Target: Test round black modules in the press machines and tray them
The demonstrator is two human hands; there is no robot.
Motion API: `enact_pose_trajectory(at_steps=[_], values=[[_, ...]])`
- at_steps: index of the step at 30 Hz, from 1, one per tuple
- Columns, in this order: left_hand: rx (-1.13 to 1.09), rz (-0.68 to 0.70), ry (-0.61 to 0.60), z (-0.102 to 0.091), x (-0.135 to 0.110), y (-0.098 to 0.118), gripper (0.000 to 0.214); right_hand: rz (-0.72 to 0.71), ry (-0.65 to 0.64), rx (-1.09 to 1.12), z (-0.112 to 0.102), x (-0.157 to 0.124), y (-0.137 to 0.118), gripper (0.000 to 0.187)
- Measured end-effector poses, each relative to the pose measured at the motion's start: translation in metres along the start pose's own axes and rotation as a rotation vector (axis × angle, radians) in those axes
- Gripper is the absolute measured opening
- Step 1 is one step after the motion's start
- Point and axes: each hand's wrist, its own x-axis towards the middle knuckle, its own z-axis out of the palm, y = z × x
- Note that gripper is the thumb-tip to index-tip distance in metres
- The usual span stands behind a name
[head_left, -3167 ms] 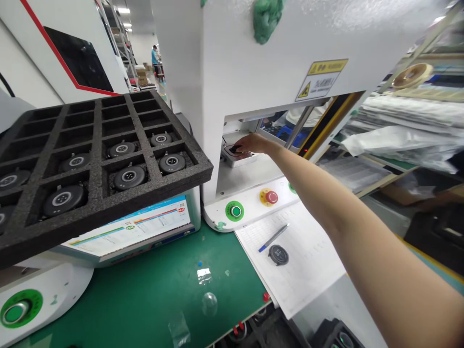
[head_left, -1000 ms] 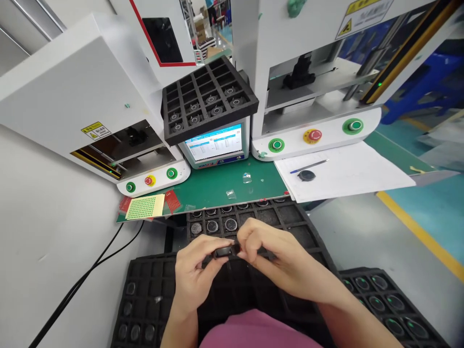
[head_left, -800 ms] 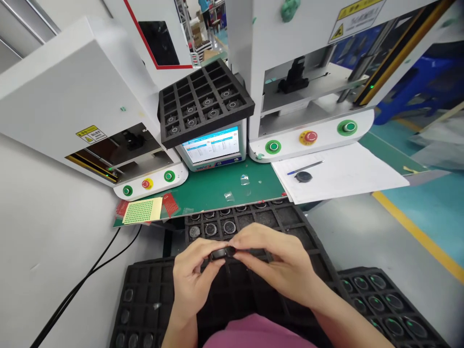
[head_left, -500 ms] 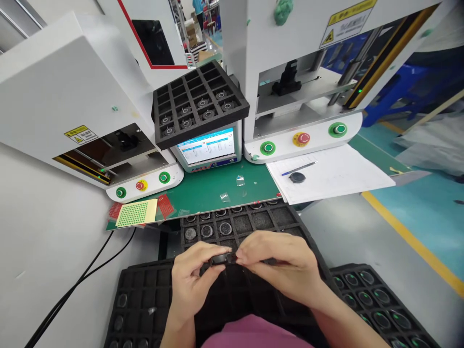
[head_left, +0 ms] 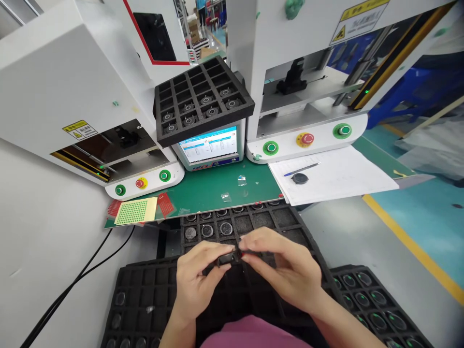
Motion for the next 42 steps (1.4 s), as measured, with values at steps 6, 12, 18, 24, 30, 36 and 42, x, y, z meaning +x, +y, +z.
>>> enact_pose_trajectory(at_steps=[6, 12, 18, 24, 30, 36, 42], values=[[0.042, -0.061, 0.074, 0.004, -0.007, -0.004, 0.024, -0.201, 0.031, -0.173, 0.014, 0.000, -0.007, 0.027], [-0.006, -0.361, 0.715, -0.009, -0.007, -0.033, 0.014, -0.164, -0.188, -0.270, 0.020, -0.002, 0.040, 0.023], [-0.464, -0.672, 0.680, -0.036, -0.021, -0.059, 0.037, 0.270, -0.320, -0.508, 0.020, 0.056, 0.180, 0.022], [-0.428, -0.882, 0.537, -0.040, -0.046, -0.074, 0.051, 0.404, -0.423, -0.506, 0.044, 0.079, 0.225, 0.028], [-0.558, -0.892, 0.519, -0.034, -0.036, -0.064, 0.047, 0.386, -0.391, -0.348, 0.039, 0.078, 0.186, 0.029], [-0.573, -0.851, 0.366, -0.017, -0.021, -0.050, 0.041, 0.367, -0.400, -0.356, 0.013, 0.080, 0.176, 0.026], [-0.513, -0.864, 0.313, -0.014, -0.029, -0.045, 0.040, 0.426, -0.566, -0.440, 0.026, 0.084, 0.221, 0.029]])
